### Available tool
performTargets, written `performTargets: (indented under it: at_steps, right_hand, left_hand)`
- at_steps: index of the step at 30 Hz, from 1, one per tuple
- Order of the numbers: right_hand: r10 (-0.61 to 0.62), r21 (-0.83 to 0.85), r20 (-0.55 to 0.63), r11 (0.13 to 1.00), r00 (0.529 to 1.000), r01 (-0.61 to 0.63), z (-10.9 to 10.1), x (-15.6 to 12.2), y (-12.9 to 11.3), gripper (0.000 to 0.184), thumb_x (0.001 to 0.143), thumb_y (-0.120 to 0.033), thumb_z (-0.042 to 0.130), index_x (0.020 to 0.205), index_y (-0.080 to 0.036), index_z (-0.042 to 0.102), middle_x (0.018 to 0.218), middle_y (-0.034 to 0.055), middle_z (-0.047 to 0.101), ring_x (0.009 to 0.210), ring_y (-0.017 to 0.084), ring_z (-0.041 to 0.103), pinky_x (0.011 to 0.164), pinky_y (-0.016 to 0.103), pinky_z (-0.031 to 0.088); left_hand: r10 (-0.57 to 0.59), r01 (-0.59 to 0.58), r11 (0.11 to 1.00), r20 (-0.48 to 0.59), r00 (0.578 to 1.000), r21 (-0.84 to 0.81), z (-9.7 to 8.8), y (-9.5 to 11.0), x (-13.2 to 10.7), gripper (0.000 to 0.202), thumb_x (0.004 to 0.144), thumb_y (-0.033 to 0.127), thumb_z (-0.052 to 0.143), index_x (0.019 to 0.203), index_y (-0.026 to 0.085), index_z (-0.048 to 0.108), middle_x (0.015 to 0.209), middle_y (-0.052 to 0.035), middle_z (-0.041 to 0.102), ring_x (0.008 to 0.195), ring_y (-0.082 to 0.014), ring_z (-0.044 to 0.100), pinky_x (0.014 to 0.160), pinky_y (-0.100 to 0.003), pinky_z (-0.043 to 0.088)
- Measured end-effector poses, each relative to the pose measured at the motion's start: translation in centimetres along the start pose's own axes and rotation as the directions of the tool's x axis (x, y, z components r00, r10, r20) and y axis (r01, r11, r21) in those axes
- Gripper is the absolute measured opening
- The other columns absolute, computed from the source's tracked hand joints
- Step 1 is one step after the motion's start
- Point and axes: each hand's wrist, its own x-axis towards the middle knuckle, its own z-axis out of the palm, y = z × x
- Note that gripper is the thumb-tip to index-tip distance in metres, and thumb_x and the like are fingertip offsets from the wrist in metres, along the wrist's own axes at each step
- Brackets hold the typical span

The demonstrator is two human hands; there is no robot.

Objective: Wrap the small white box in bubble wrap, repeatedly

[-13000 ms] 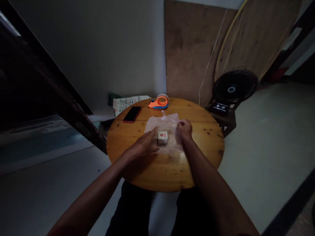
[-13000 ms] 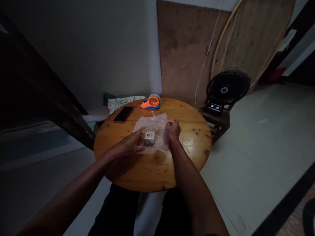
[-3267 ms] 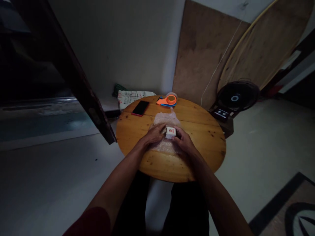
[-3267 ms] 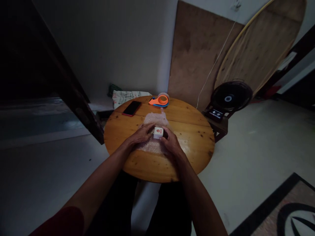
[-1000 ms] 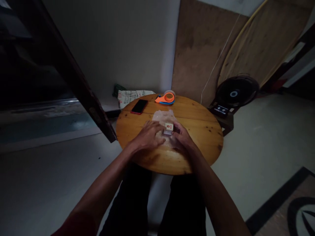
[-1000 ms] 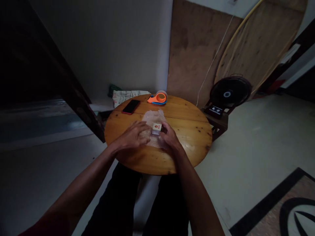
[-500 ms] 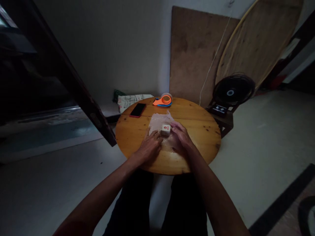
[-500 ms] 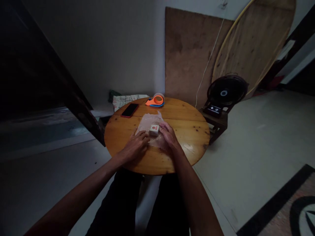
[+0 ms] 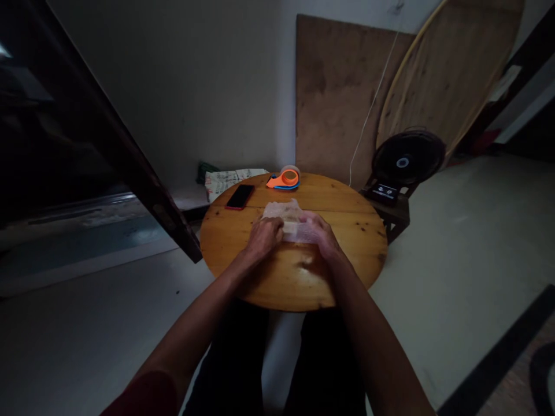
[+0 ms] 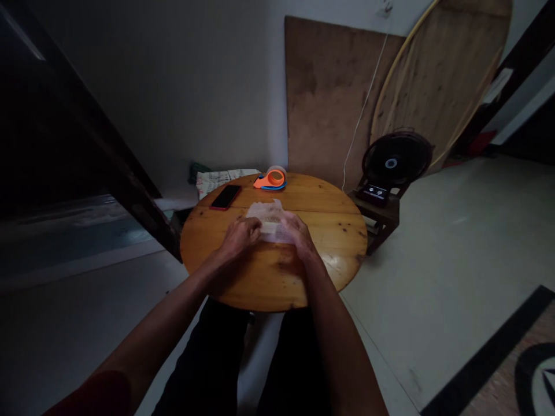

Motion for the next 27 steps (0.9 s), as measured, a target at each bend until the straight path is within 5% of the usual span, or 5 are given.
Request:
performTargets:
  at_steps: [6, 11, 15, 21, 27]
  right_hand:
    - [0.134, -0.057, -0.051, 0.989, 0.990, -0.136, 0.0, 0.4, 1.1, 0.060, 0.055, -0.040, 0.081, 0.110, -0.022, 0.060, 0.101, 0.0050, 0.069, 0.089, 0.022, 0.064, 0.083, 0.038, 0.051]
    - [0.110, -0.113, -0.102, 0.986, 0.989, -0.121, 0.2, 0.5, 1.8, 0.030, 0.062, -0.039, 0.073, 0.082, -0.017, 0.065, 0.077, 0.0019, 0.067, 0.072, 0.018, 0.061, 0.071, 0.033, 0.049]
    - [0.090, -0.119, -0.105, 0.988, 0.990, -0.102, 0.2, 0.3, 1.5, 0.028, 0.066, -0.042, 0.070, 0.077, -0.017, 0.065, 0.070, -0.0012, 0.063, 0.064, 0.014, 0.055, 0.061, 0.027, 0.044]
    - [0.152, -0.070, -0.098, 0.985, 0.984, -0.159, 0.4, 0.0, 1.0, 0.026, 0.067, -0.040, 0.070, 0.079, -0.017, 0.066, 0.069, -0.0014, 0.063, 0.062, 0.014, 0.055, 0.060, 0.026, 0.042]
    - [0.113, -0.048, -0.102, 0.992, 0.988, -0.118, 0.6, 0.0, 0.9, 0.019, 0.066, -0.036, 0.070, 0.073, -0.019, 0.065, 0.069, -0.0014, 0.062, 0.065, 0.013, 0.055, 0.064, 0.026, 0.042]
  left_hand:
    - [-0.015, 0.016, 0.998, 0.014, 1.000, -0.068, 0.7, -0.6, 2.2, 0.025, 0.082, 0.017, 0.047, 0.093, 0.020, 0.070, 0.091, -0.0058, 0.073, 0.091, -0.0210, 0.064, 0.095, -0.036, 0.043]
    - [-0.077, 0.080, 0.977, 0.023, 0.997, -0.195, 1.0, -1.1, 2.3, 0.025, 0.077, 0.029, 0.060, 0.097, 0.018, 0.069, 0.090, -0.0068, 0.071, 0.088, -0.0226, 0.064, 0.085, -0.033, 0.048]
    - [-0.049, 0.044, 0.952, -0.008, 0.999, -0.301, 1.9, -1.9, 2.4, 0.020, 0.073, 0.033, 0.064, 0.085, 0.017, 0.066, 0.096, -0.0072, 0.069, 0.092, -0.0228, 0.061, 0.084, -0.033, 0.047]
    - [-0.104, 0.134, 0.664, 0.087, 0.991, -0.736, 4.6, -2.9, 2.8, 0.017, 0.070, 0.031, 0.063, 0.076, 0.016, 0.059, 0.071, 0.0016, 0.060, 0.062, -0.0113, 0.053, 0.058, -0.021, 0.040]
    - [-0.140, 0.149, 0.466, 0.093, 0.986, -0.872, 5.3, -3.1, 2.9, 0.020, 0.062, 0.030, 0.068, 0.070, 0.015, 0.057, 0.070, 0.0029, 0.056, 0.060, -0.0085, 0.046, 0.056, -0.019, 0.037]
